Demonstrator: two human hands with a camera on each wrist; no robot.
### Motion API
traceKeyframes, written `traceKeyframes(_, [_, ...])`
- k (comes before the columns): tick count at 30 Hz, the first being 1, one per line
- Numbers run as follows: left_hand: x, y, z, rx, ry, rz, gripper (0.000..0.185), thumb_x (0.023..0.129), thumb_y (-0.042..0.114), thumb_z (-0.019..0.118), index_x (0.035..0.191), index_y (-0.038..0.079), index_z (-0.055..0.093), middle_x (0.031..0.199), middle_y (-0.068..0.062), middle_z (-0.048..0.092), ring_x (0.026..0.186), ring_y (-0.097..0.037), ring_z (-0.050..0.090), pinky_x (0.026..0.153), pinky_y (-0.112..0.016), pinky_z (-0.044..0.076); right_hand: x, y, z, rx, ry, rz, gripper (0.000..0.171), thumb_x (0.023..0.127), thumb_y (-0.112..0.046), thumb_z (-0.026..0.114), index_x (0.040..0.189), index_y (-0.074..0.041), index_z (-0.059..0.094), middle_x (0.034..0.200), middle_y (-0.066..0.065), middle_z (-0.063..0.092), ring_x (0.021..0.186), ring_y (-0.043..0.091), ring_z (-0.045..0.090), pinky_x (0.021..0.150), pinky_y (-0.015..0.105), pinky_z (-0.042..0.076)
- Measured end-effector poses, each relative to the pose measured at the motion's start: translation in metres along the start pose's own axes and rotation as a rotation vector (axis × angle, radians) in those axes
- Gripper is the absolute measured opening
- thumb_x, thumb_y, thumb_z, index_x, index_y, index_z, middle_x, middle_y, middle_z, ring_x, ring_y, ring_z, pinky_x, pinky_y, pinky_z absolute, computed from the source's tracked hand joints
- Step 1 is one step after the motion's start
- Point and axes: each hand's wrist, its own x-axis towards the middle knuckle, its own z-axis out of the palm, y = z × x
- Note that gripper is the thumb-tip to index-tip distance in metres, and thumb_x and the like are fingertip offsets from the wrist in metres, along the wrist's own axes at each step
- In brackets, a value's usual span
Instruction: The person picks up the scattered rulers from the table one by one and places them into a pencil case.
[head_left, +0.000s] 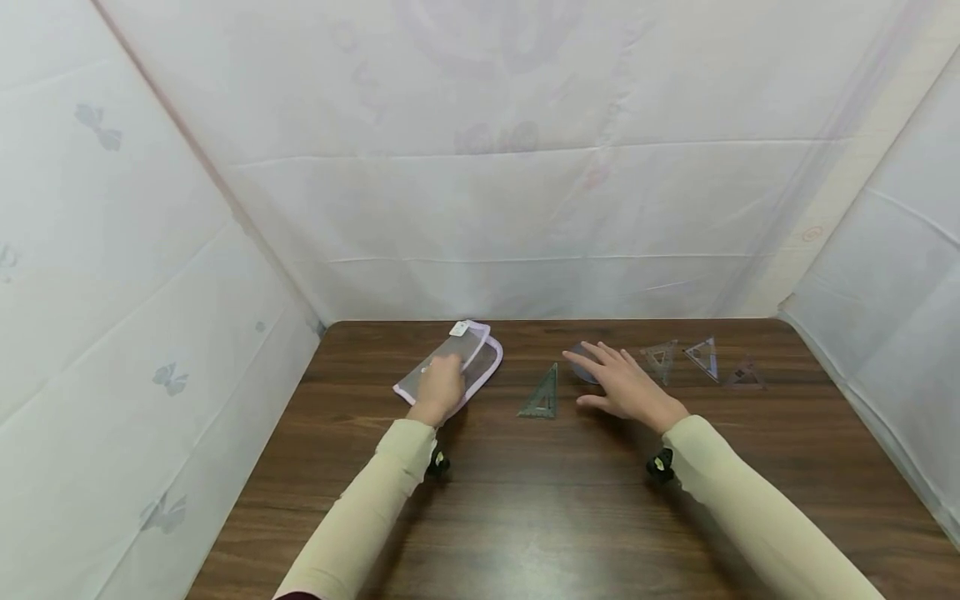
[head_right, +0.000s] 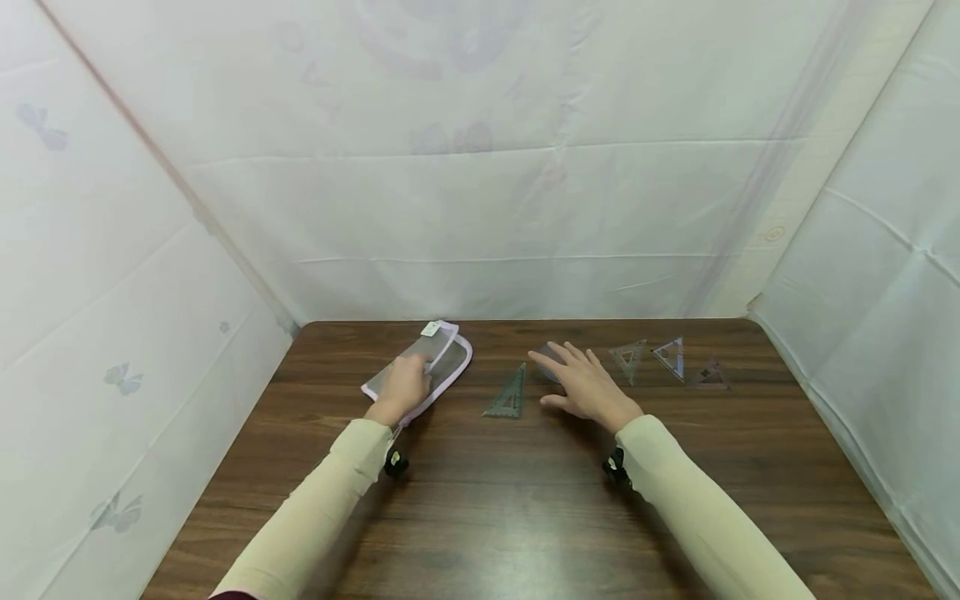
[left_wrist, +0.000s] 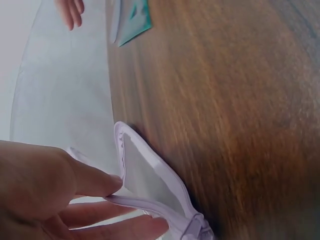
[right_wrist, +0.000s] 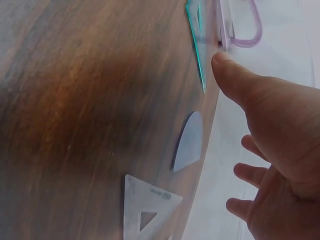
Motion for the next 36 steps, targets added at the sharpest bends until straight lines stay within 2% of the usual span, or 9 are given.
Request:
traceKeyframes(6, [0.001,-0.010,-0.001,-0.158,0.032,-0.009,0.017,0.086,-0.004,0.065,0.099,0.001,0.074,0.081,-0.014,0.070,0.078,-0.032,0.069,0.064,-0.049,0.060,0.008,-0.006,0.003,-0.011,0.002,-0.023,0.082,0.092,-0.032,0.080,0.160,-0.017,0.037,0.163,0.023,0.031,0.146,0.052,0.030,0.115,0.077,0.024])
traceKeyframes(11, [-0.001,-0.017,-0.001,-0.267,0.067,-0.019,0.026,0.086,-0.006,0.068,0.112,-0.001,0.073,0.079,-0.013,0.074,0.070,-0.025,0.068,0.064,-0.042,0.061,0.015,-0.011,0.006,-0.027,-0.019,-0.036,0.085,0.090,-0.031,0.081,0.161,-0.020,0.035,0.164,0.019,0.032,0.147,0.049,0.031,0.116,0.076,0.025])
traceKeyframes(18, [-0.005,-0.026,0.002,-0.390,0.091,-0.082,0.026,0.084,-0.006,0.076,0.109,0.000,0.073,0.087,-0.016,0.077,0.083,-0.031,0.075,0.068,-0.042,0.065,0.025,-0.019,0.009,-0.035,-0.045,-0.045,0.087,0.090,-0.033,0.081,0.162,-0.021,0.033,0.164,0.019,0.031,0.147,0.049,0.030,0.117,0.074,0.025])
traceKeyframes(26, [-0.008,-0.031,0.003,-0.621,0.035,-0.169,0.030,0.084,-0.011,0.076,0.112,-0.003,0.071,0.091,-0.020,0.077,0.072,-0.032,0.075,0.045,-0.033,0.061,0.029,-0.023,0.011,-0.022,-0.058,-0.054,0.086,0.090,-0.033,0.081,0.161,-0.020,0.035,0.164,0.021,0.032,0.146,0.050,0.031,0.117,0.074,0.025])
traceKeyframes(31, [-0.009,-0.033,0.002,-0.749,0.011,-0.209,0.035,0.085,-0.014,0.074,0.118,-0.006,0.068,0.095,-0.023,0.076,0.071,-0.034,0.075,0.047,-0.034,0.062,0.033,-0.024,0.014,-0.018,-0.059,-0.061,0.086,0.090,-0.032,0.080,0.161,-0.020,0.034,0.164,0.019,0.031,0.147,0.049,0.030,0.118,0.074,0.024])
traceKeyframes(36, [-0.010,-0.036,0.001,-0.789,0.000,-0.227,0.035,0.087,-0.011,0.074,0.120,-0.005,0.067,0.096,-0.023,0.076,0.067,-0.032,0.074,0.048,-0.035,0.063,0.036,-0.025,0.014,-0.020,-0.085,-0.062,0.087,0.090,-0.034,0.080,0.162,-0.022,0.033,0.165,0.018,0.030,0.149,0.047,0.029,0.119,0.073,0.023])
